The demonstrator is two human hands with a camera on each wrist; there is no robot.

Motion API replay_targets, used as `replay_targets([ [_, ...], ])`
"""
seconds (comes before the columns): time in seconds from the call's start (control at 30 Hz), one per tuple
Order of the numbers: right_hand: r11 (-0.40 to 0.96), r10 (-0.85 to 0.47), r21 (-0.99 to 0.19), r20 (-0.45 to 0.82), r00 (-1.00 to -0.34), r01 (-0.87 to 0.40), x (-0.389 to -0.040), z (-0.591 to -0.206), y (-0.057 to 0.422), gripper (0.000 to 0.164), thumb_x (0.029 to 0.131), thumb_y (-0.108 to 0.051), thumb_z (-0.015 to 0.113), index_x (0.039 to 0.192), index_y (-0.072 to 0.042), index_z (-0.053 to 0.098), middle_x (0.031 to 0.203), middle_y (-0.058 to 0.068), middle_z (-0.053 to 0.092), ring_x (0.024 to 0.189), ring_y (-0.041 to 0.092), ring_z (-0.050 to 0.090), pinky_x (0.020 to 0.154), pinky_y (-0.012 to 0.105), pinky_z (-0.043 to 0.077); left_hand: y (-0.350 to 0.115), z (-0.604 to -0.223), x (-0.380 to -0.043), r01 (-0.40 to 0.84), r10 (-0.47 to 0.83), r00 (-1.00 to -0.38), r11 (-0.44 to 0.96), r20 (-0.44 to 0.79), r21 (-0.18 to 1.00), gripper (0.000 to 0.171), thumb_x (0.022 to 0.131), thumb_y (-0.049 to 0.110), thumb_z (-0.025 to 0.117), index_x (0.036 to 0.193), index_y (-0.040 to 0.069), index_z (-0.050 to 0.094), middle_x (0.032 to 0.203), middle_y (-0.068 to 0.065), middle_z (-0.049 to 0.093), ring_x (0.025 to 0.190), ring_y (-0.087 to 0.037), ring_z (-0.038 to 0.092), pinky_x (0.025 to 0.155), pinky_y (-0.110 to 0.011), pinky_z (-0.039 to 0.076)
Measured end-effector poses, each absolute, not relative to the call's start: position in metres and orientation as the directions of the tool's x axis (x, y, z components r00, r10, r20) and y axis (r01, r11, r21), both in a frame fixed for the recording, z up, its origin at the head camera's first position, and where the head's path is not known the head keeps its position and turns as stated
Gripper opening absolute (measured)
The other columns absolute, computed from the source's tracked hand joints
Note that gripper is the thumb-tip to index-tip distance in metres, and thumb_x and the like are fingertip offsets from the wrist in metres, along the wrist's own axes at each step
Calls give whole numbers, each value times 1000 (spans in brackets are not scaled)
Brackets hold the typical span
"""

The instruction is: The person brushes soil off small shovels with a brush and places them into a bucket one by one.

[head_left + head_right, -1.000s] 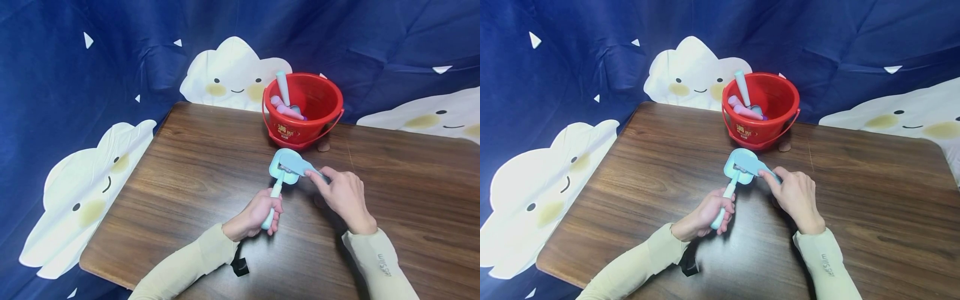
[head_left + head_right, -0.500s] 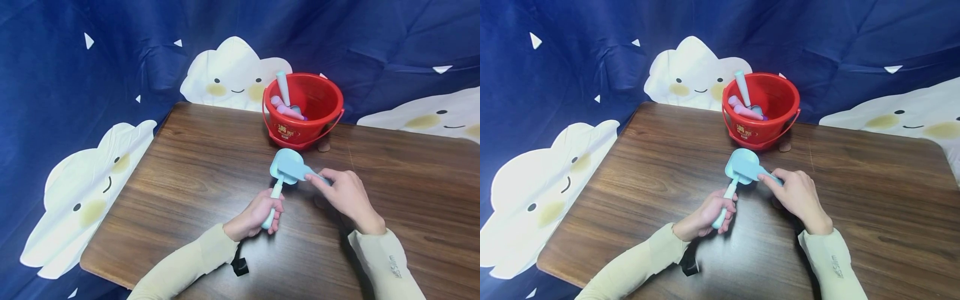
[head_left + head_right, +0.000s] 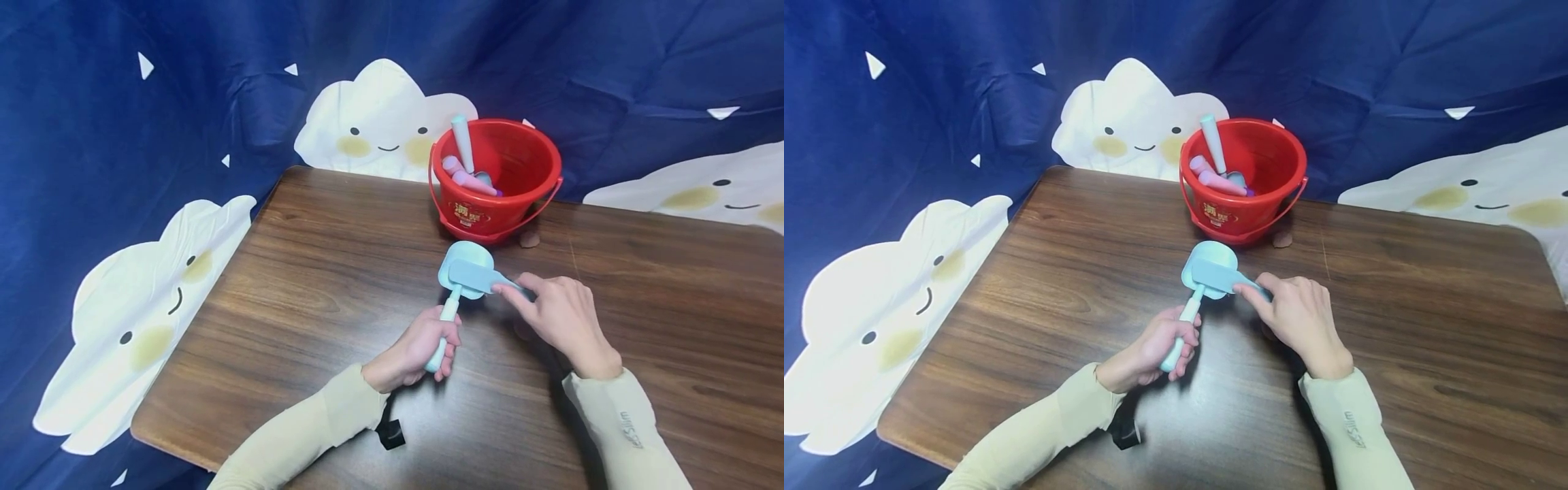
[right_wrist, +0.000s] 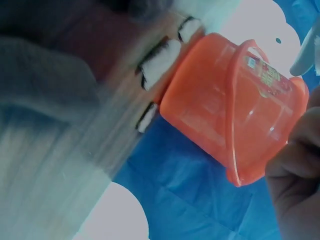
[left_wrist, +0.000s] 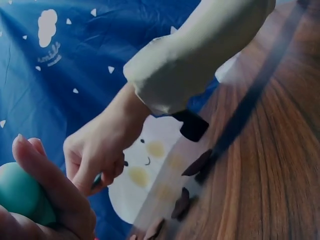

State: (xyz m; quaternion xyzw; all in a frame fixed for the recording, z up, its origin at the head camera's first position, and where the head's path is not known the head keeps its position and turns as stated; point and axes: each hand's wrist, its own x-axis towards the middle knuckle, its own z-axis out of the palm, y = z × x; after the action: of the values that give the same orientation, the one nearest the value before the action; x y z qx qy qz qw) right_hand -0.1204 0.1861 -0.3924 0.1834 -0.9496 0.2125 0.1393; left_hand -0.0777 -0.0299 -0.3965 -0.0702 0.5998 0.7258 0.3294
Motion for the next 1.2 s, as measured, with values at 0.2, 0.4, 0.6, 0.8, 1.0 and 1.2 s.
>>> replay_targets([
  [0.2, 845, -234, -368, 397, -887, -387, -122, -398, 183, 26, 81, -38, 74, 76, -14, 67, 43, -7, 38, 42, 10, 31, 42, 25, 25, -30, -396, -81, -573, 393, -768, -70, -505, 817, 30, 70, -1, 45, 98, 8, 39, 48, 0, 41, 31, -11, 42, 27, -22, 34],
  [0.4, 849, -213, -361, 436, -874, -386, -122, -404, 182, 25, 80, -34, 76, 76, -11, 67, 43, -5, 36, 42, 11, 29, 42, 25, 23, -30, -395, -81, -573, 388, -769, -66, -509, 817, 30, 70, -1, 46, 99, 7, 39, 48, 0, 41, 31, -12, 41, 28, -22, 34],
  [0.6, 854, -191, -357, 460, -867, -378, -121, -409, 180, 27, 82, -36, 74, 80, -10, 69, 43, -4, 36, 41, 11, 26, 41, 25, 21, -31, -395, -80, -572, 388, -770, -68, -507, 817, 30, 71, -1, 46, 99, 7, 39, 49, 1, 41, 32, -12, 41, 28, -22, 34],
  [0.8, 861, -172, -346, 491, -854, -372, -122, -412, 179, 28, 81, -35, 75, 78, -9, 68, 42, -1, 35, 41, 14, 25, 42, 27, 21, -32, -396, -79, -578, 384, -768, -70, -513, 813, 31, 70, 0, 46, 100, 6, 39, 49, 1, 40, 32, -11, 41, 28, -22, 34],
  [1.0, 867, -154, -354, 478, -865, -350, -124, -412, 179, 29, 82, -35, 74, 77, -8, 67, 42, 0, 35, 42, 16, 26, 43, 27, 21, -33, -398, -77, -587, 386, -761, -67, -521, 807, 34, 70, 0, 46, 103, 4, 40, 50, 1, 40, 32, -11, 41, 28, -21, 34],
  [1.2, 822, -97, -463, 458, -884, -330, -127, -405, 180, 27, 85, -34, 72, 82, -6, 71, 45, 2, 49, 42, 14, 31, 44, 27, 26, -34, -398, -78, -580, 396, -759, -54, -516, 813, 40, 72, -1, 46, 112, 0, 41, 51, 1, 41, 32, -11, 42, 28, -21, 35],
])
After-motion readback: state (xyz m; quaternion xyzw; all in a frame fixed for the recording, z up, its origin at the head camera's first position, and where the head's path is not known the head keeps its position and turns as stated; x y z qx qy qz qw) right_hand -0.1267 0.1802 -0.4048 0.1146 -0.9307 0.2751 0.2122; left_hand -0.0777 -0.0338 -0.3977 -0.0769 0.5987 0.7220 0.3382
